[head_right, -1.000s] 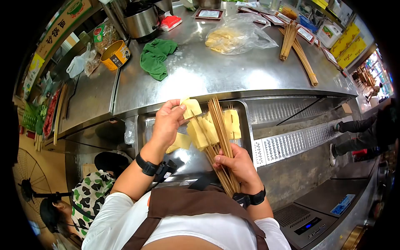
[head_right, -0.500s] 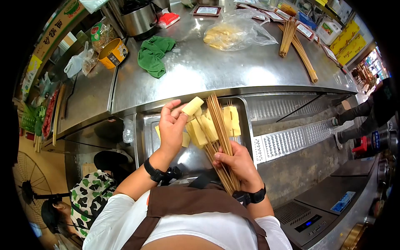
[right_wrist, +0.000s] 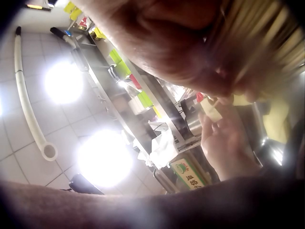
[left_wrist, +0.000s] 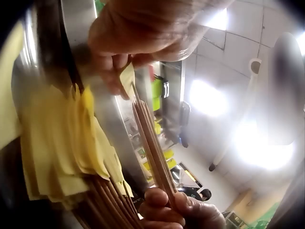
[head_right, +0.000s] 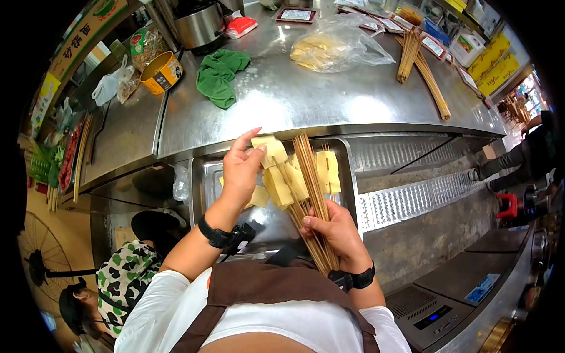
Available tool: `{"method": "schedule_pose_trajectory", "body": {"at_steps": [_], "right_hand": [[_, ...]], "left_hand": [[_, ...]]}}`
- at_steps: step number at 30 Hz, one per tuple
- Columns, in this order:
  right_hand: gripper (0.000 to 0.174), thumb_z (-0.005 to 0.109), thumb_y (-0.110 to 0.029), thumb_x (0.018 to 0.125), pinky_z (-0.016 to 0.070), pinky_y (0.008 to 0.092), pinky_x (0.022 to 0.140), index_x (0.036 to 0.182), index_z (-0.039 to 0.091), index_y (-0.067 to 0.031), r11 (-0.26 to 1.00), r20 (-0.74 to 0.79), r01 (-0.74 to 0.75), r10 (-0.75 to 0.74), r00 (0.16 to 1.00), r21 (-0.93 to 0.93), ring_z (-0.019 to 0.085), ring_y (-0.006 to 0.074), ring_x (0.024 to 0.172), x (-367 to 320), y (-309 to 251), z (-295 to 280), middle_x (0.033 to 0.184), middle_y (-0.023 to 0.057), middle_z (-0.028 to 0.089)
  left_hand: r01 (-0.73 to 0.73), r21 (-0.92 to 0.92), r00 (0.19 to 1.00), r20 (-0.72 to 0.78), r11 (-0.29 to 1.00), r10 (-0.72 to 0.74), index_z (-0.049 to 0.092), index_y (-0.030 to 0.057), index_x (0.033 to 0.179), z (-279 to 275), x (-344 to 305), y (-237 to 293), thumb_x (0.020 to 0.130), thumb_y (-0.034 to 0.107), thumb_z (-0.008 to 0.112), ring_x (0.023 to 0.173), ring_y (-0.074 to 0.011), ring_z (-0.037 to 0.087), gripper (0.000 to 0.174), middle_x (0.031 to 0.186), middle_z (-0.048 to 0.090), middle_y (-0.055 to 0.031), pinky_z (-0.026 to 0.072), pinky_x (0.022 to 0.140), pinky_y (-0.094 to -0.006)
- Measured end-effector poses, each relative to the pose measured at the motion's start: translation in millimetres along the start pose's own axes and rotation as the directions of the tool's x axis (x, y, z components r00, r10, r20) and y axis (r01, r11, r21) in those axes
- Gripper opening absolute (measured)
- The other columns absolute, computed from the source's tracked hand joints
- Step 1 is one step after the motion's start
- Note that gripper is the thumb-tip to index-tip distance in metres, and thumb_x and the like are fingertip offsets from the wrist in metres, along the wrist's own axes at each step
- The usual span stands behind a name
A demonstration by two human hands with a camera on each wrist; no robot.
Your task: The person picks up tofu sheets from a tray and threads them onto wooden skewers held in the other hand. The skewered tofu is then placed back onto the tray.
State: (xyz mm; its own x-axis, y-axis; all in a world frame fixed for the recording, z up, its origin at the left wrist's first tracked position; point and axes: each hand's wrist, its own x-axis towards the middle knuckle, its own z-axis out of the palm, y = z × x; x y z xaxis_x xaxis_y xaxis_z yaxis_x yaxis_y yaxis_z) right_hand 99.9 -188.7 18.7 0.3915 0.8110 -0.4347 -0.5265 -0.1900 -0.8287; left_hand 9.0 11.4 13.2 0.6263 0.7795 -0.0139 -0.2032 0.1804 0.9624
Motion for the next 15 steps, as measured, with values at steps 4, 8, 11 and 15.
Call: {"method": "schedule_pose_trajectory", "body": {"at_steps": [4,8,11,15], "right_hand": [[0.014,0.063,0.001,0.084,0.0520,0.0276,0.065,0.092,0.052,-0.0021,1.000,-0.012,-0.002,0.002,1.000,-0.019,0.062,0.0150,0.067,-1,-2,1,0.076,0.0054,0.059],[0.013,0.062,0.001,0.084,0.0521,0.0273,0.065,0.092,0.052,-0.0023,1.000,-0.008,-0.002,0.002,1.000,-0.006,0.062,0.0148,0.067,-2,-2,1,0.076,0.0054,0.060],[0.014,0.062,0.001,0.084,0.0517,0.0274,0.065,0.092,0.052,-0.0023,1.000,-0.019,-0.004,0.004,1.000,-0.009,0.062,0.0149,0.067,-2,-3,2,0.076,0.0056,0.060],[0.014,0.062,0.001,0.084,0.0510,0.0277,0.064,0.092,0.052,-0.0023,1.000,-0.012,-0.003,0.003,1.000,0.013,0.061,0.0153,0.067,-2,-2,2,0.075,0.0058,0.059]], "left_hand": [[0.054,-0.015,0.998,0.019,0.998,-0.054,0.058,-0.0021,0.117,-1,0,-4,0.090,0.006,0.058,0.083,-0.0110,0.064,0.028,0.095,0.067,-0.0081,0.0523,0.074,-0.0254],[0.101,-0.038,0.995,0.029,0.994,-0.100,0.058,-0.0041,0.117,2,-4,0,0.089,0.004,0.059,0.084,-0.0111,0.064,0.029,0.098,0.067,-0.0090,0.0522,0.075,-0.0250],[0.125,-0.043,0.992,0.013,0.991,-0.124,0.056,-0.0046,0.121,5,-8,4,0.089,0.004,0.058,0.084,-0.0113,0.064,0.033,0.100,0.067,-0.0095,0.0522,0.076,-0.0254],[0.114,-0.039,0.993,0.008,0.993,-0.114,0.053,-0.0050,0.124,6,-16,-1,0.090,0.004,0.058,0.086,-0.0113,0.063,0.035,0.103,0.066,-0.0099,0.0522,0.078,-0.0256]]}}
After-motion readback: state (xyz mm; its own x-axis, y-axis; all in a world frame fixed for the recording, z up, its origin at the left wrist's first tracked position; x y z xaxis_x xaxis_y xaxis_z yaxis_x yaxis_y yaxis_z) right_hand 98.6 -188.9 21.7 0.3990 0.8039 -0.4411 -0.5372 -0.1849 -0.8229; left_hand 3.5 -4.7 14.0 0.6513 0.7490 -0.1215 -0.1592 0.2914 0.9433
